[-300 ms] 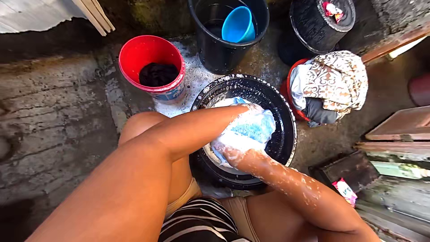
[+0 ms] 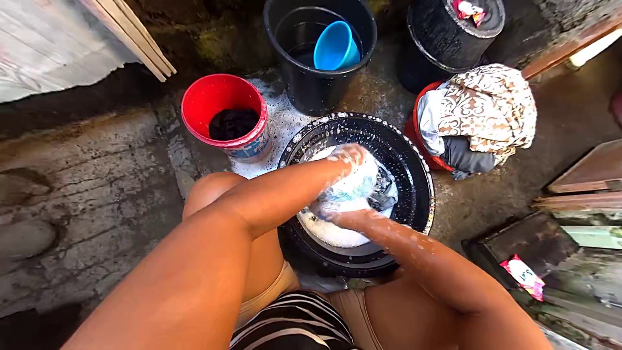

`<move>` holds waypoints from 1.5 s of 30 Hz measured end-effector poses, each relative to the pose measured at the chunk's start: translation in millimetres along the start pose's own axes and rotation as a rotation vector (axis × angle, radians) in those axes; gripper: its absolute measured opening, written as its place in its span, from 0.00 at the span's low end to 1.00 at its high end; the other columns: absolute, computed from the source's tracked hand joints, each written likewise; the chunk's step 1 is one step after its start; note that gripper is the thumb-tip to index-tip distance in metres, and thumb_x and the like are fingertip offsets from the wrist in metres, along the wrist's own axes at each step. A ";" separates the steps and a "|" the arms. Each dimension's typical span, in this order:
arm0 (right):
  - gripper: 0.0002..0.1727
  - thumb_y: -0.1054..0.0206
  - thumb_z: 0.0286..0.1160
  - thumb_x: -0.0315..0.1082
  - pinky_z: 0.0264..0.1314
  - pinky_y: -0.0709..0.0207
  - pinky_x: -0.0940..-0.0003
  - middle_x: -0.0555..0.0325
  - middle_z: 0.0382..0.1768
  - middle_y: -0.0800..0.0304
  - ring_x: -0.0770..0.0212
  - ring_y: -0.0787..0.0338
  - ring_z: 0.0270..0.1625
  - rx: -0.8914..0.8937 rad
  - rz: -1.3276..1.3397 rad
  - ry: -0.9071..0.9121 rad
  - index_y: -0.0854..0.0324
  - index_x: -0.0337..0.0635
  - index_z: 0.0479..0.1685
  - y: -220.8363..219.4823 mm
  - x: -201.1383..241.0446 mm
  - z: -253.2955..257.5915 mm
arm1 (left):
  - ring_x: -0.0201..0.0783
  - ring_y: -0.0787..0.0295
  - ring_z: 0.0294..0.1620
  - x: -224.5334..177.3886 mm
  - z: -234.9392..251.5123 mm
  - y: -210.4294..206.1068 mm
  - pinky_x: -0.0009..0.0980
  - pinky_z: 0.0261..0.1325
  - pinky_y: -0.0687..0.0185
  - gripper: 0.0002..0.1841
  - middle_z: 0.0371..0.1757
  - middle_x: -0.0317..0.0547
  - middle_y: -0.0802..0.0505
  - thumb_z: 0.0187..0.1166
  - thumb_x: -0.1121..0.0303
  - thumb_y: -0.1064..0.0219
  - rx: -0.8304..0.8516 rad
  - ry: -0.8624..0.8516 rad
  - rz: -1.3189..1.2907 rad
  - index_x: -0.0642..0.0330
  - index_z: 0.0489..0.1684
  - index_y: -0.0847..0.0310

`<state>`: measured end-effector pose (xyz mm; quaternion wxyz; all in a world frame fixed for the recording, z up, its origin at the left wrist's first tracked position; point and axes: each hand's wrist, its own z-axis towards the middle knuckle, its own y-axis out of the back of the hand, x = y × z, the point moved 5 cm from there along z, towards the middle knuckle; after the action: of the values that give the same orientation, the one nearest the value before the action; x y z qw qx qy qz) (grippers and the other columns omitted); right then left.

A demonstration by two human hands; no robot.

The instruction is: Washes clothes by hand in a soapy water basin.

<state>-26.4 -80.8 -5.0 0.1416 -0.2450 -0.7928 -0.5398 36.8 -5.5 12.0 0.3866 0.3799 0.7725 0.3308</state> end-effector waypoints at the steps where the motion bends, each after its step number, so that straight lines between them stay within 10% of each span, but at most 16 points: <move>1: 0.23 0.39 0.86 0.49 0.77 0.28 0.36 0.43 0.67 0.12 0.43 0.16 0.73 -0.030 0.010 -0.011 0.15 0.45 0.68 9.8 -12.2 -4.2 | 0.60 0.13 0.61 13.3 -2.4 21.6 0.63 0.62 0.20 0.15 0.56 0.61 0.09 0.80 0.62 0.34 -0.084 -0.003 -0.054 0.64 0.52 0.12; 7: 0.24 0.26 0.67 0.35 0.77 0.30 0.32 0.40 0.75 0.19 0.35 0.23 0.79 -0.522 -0.313 0.119 0.13 0.51 0.67 95.6 -45.6 -40.6 | 0.29 0.16 0.56 110.6 -67.5 118.4 0.31 0.62 0.19 0.18 0.61 0.46 0.13 0.88 0.69 0.43 -0.500 -0.062 -0.723 0.60 0.73 0.26; 11: 0.34 0.25 0.71 0.36 0.76 0.30 0.29 0.34 0.89 0.42 0.29 0.28 0.81 -0.142 -0.159 -0.278 0.25 0.50 0.81 88.2 -104.7 -55.0 | 0.33 0.21 0.64 147.4 -118.0 158.4 0.32 0.68 0.25 0.20 0.66 0.50 0.17 0.89 0.66 0.44 -0.737 0.218 -0.568 0.62 0.76 0.29; 16: 0.40 0.32 0.82 0.48 0.87 0.43 0.33 0.33 0.86 0.36 0.34 0.38 0.90 0.459 -0.239 -0.469 0.38 0.42 0.90 56.7 -148.6 -68.9 | 0.71 0.15 0.63 249.8 -81.8 173.0 0.73 0.60 0.25 0.19 0.59 0.71 0.12 0.76 0.65 0.30 -0.639 0.401 0.114 0.67 0.60 0.19; 23: 0.33 0.38 0.87 0.47 0.89 0.45 0.36 0.39 0.86 0.33 0.40 0.37 0.91 0.342 -0.180 -0.450 0.33 0.44 0.88 57.6 -147.0 -56.3 | 0.71 0.23 0.73 260.1 -70.0 101.3 0.70 0.73 0.35 0.25 0.66 0.78 0.16 0.90 0.58 0.43 -0.175 0.634 -0.164 0.79 0.61 0.21; 31: 0.33 0.26 0.71 0.36 0.79 0.34 0.29 0.33 0.77 0.23 0.33 0.27 0.82 0.129 0.078 -0.566 0.24 0.41 0.80 -64.6 -194.4 23.3 | 0.61 0.23 0.78 132.7 28.5 29.1 0.57 0.83 0.33 0.18 0.71 0.65 0.16 0.86 0.66 0.39 -0.318 -0.011 -0.086 0.66 0.67 0.17; 35: 0.37 0.38 0.80 0.29 0.86 0.58 0.18 0.32 0.89 0.41 0.25 0.53 0.93 -0.129 0.191 -0.713 0.41 0.48 0.92 -157.4 -189.2 32.5 | 0.61 0.24 0.79 113.6 60.7 -80.6 0.58 0.83 0.34 0.24 0.73 0.66 0.17 0.83 0.62 0.32 0.084 -0.117 -0.006 0.66 0.74 0.21; 40: 0.37 0.54 0.91 0.30 0.83 0.43 0.25 0.33 0.77 0.22 0.29 0.26 0.81 -0.075 0.233 -0.801 0.54 0.70 0.97 -169.1 -187.0 13.9 | 0.71 0.43 0.88 127.1 57.1 -208.6 0.65 0.83 0.39 0.55 0.92 0.72 0.48 0.71 0.51 0.23 0.306 0.201 -0.003 0.65 0.94 0.58; 45: 0.59 0.35 0.72 0.28 0.72 0.28 0.28 0.35 0.74 0.19 0.31 0.19 0.75 0.145 0.393 -0.833 0.74 0.78 0.97 -171.6 -192.7 9.9 | 0.68 0.28 0.80 101.5 38.0 -223.5 0.62 0.76 0.29 0.44 0.84 0.70 0.30 0.74 0.73 0.30 0.377 0.242 0.133 0.65 0.92 0.53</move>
<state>42.9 -168.0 -237.9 -0.0726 -0.5759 -0.7564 -0.3014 -46.9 -21.7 -221.3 0.1909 0.4530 0.8346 0.2486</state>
